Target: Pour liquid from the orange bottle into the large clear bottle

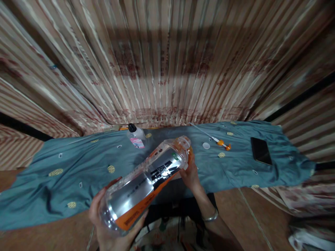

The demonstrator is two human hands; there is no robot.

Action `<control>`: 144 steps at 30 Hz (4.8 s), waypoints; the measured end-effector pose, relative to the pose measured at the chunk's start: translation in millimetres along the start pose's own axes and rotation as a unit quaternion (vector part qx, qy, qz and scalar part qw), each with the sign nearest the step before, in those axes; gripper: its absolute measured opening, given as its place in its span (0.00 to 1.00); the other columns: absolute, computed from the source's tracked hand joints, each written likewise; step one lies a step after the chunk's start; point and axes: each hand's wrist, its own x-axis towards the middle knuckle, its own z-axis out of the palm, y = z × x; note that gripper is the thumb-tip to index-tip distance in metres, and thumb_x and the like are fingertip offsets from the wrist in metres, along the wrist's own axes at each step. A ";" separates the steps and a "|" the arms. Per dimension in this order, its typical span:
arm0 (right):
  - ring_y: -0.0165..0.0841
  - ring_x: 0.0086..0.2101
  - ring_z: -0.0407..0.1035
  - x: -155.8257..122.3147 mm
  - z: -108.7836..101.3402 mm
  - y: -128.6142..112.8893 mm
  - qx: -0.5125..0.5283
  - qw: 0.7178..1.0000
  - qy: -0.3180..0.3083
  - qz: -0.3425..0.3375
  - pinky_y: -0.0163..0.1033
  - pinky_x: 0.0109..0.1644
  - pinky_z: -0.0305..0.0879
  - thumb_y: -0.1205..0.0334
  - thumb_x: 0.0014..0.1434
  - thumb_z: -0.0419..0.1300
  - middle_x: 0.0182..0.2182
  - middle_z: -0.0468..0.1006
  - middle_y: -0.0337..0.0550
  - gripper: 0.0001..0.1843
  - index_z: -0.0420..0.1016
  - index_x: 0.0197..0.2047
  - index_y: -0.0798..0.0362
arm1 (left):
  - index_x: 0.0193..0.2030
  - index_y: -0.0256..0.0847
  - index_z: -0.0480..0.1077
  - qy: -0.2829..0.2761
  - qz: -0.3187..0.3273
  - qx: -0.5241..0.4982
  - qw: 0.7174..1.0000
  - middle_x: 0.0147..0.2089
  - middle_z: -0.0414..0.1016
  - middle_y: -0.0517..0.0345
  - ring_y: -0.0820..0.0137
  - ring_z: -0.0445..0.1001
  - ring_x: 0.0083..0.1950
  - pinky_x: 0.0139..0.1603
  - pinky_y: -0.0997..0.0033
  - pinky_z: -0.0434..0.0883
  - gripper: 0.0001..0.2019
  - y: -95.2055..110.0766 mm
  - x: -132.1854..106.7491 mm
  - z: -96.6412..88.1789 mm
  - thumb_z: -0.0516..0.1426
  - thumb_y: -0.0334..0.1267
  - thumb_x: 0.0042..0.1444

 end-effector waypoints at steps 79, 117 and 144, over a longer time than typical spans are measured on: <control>0.58 0.57 0.93 -7.4 1.2 8.4 -0.046 0.999 0.021 0.016 0.59 0.60 0.93 0.40 0.70 0.75 0.61 0.93 0.62 0.42 0.70 0.77 0.50 | 0.92 0.61 0.65 0.015 0.029 0.019 0.999 0.67 0.82 0.54 0.53 0.87 0.55 0.48 0.54 0.88 0.63 1.3 4.6 2.5 0.81 0.61 0.49; 0.60 0.63 0.89 -6.5 -4.7 10.3 -0.068 0.998 0.005 0.015 0.63 0.65 0.91 0.40 0.72 0.71 0.65 0.89 0.64 0.42 0.69 0.80 0.51 | 0.85 0.63 0.69 0.015 -0.012 -0.009 1.000 0.65 0.85 0.52 0.47 0.90 0.54 0.50 0.43 0.92 0.55 12.3 6.3 6.8 0.81 0.54 0.50; 0.59 0.66 0.87 -1.1 -4.9 -2.0 -0.045 0.999 0.018 0.023 0.63 0.68 0.88 0.42 0.68 0.77 0.66 0.89 0.63 0.44 0.72 0.78 0.50 | 0.88 0.67 0.66 0.011 0.028 0.001 1.000 0.66 0.86 0.53 0.48 0.91 0.54 0.50 0.42 0.93 0.55 17.4 8.9 5.1 0.79 0.51 0.55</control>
